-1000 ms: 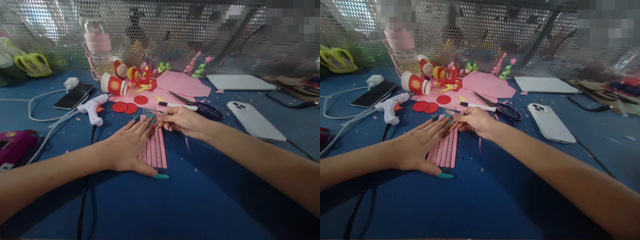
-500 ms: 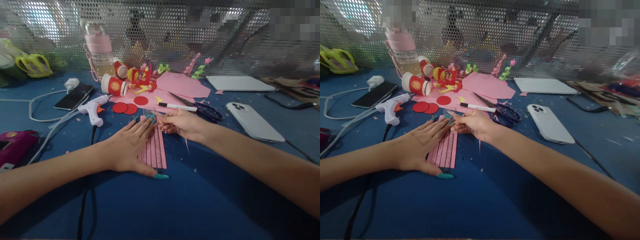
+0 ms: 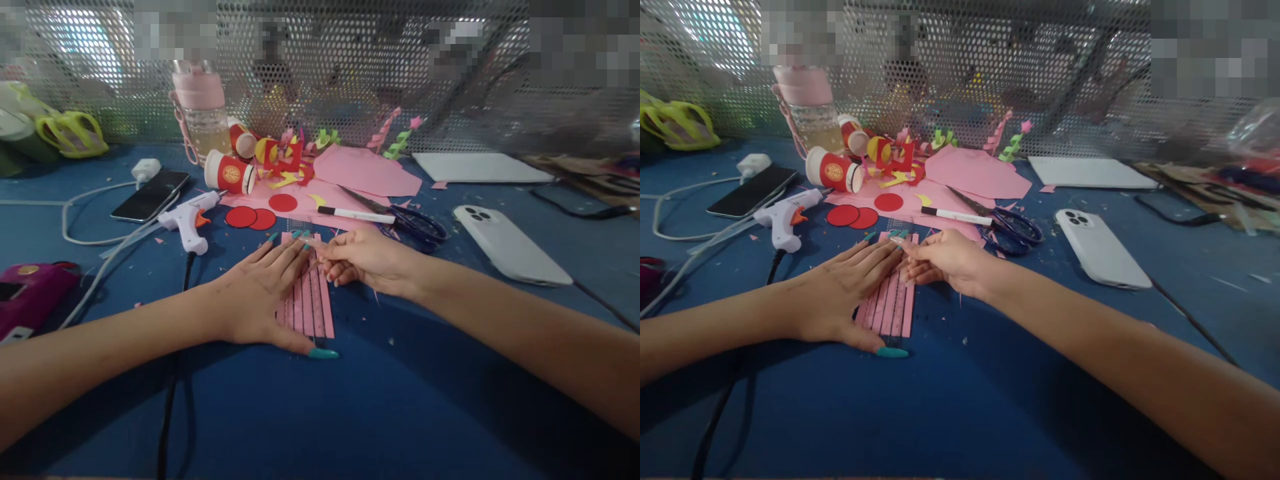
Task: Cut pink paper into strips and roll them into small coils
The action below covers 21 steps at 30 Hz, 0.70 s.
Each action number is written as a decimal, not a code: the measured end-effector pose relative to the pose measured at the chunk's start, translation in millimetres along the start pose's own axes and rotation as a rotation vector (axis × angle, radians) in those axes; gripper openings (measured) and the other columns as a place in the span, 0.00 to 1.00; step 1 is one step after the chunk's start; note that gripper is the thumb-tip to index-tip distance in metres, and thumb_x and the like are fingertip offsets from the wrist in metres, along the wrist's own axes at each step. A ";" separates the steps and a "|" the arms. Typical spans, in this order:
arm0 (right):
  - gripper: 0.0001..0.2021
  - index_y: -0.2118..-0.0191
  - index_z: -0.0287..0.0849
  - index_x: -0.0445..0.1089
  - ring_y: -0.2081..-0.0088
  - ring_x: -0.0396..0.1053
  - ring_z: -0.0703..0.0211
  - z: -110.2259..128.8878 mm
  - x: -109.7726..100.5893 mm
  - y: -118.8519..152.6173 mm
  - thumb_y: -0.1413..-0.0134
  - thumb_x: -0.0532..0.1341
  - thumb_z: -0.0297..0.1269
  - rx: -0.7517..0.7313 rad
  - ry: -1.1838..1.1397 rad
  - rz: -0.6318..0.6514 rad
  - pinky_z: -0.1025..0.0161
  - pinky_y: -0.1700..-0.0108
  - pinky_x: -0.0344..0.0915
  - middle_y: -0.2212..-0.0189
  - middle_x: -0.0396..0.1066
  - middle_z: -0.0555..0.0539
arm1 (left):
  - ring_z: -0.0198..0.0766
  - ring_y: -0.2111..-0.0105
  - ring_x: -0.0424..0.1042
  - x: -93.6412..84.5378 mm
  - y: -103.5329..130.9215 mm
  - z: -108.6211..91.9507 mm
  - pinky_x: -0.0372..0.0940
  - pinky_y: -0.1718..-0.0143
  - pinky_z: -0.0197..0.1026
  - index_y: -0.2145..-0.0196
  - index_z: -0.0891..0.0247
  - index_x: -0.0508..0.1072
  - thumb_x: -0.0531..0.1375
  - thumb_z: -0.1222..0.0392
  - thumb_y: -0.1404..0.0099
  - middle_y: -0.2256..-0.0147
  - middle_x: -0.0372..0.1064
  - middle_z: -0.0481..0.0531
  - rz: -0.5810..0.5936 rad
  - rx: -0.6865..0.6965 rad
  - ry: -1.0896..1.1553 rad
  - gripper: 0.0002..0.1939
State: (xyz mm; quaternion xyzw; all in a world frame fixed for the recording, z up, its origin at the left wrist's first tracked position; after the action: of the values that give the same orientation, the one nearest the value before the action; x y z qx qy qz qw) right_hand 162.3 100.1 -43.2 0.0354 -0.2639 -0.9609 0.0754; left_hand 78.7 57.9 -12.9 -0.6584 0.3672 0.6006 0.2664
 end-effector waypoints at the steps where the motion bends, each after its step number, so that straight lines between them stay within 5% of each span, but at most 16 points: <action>1: 0.18 0.84 0.36 0.65 0.89 0.63 0.73 -1.4 1.3 2.4 0.43 0.57 0.27 0.007 0.014 0.008 0.79 0.88 0.62 0.90 0.66 0.51 | 0.55 0.37 0.37 -0.2 0.3 0.2 0.34 0.39 0.53 0.39 0.78 0.44 0.46 0.25 0.53 0.38 0.40 0.71 -0.009 0.001 0.004 0.59; 9: 0.18 0.86 0.37 0.63 0.90 0.62 0.72 -22.6 20.8 30.0 0.47 0.61 0.31 0.081 0.100 0.175 0.79 0.89 0.60 0.91 0.66 0.51 | 0.53 0.37 0.35 0.7 0.8 1.5 0.34 0.39 0.52 0.39 0.74 0.46 0.48 0.25 0.53 0.37 0.35 0.69 -0.011 0.006 0.014 0.57; 14: 0.19 0.84 0.39 0.61 0.93 0.57 0.72 -22.2 34.4 42.9 0.50 0.62 0.43 0.072 0.206 0.340 0.75 0.92 0.52 0.93 0.63 0.54 | 0.53 0.37 0.33 2.3 0.6 3.0 0.33 0.39 0.51 0.38 0.76 0.43 0.49 0.26 0.53 0.37 0.34 0.69 0.022 -0.011 0.030 0.58; 17: 0.21 0.85 0.41 0.57 0.94 0.48 0.73 2.3 13.5 31.5 0.44 0.56 0.43 -0.125 0.345 0.174 0.72 0.92 0.45 0.95 0.53 0.59 | 0.52 0.37 0.34 1.1 0.8 2.5 0.32 0.38 0.52 0.38 0.74 0.45 0.48 0.25 0.53 0.37 0.35 0.68 0.014 -0.006 0.035 0.58; 21: 0.22 0.85 0.43 0.52 0.89 0.50 0.71 43.6 -14.5 24.3 0.38 0.48 0.37 -0.485 0.607 -0.115 0.69 0.84 0.50 0.91 0.50 0.57 | 0.52 0.37 0.33 0.7 0.7 1.2 0.32 0.39 0.52 0.38 0.76 0.42 0.46 0.25 0.52 0.37 0.34 0.69 0.014 0.004 0.028 0.59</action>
State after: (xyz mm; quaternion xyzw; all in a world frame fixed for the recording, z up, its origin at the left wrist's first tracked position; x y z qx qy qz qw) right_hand 174.9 103.7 7.0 0.3140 0.0075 -0.9439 0.1024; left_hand 77.5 58.3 -13.6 -0.6637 0.3765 0.5924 0.2585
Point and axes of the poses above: each hand's wrist, its own y-axis away from the middle knuckle, its own x-axis out of the palm, z = x × y, the point moved 10 cm from there along -y, towards the middle knuckle
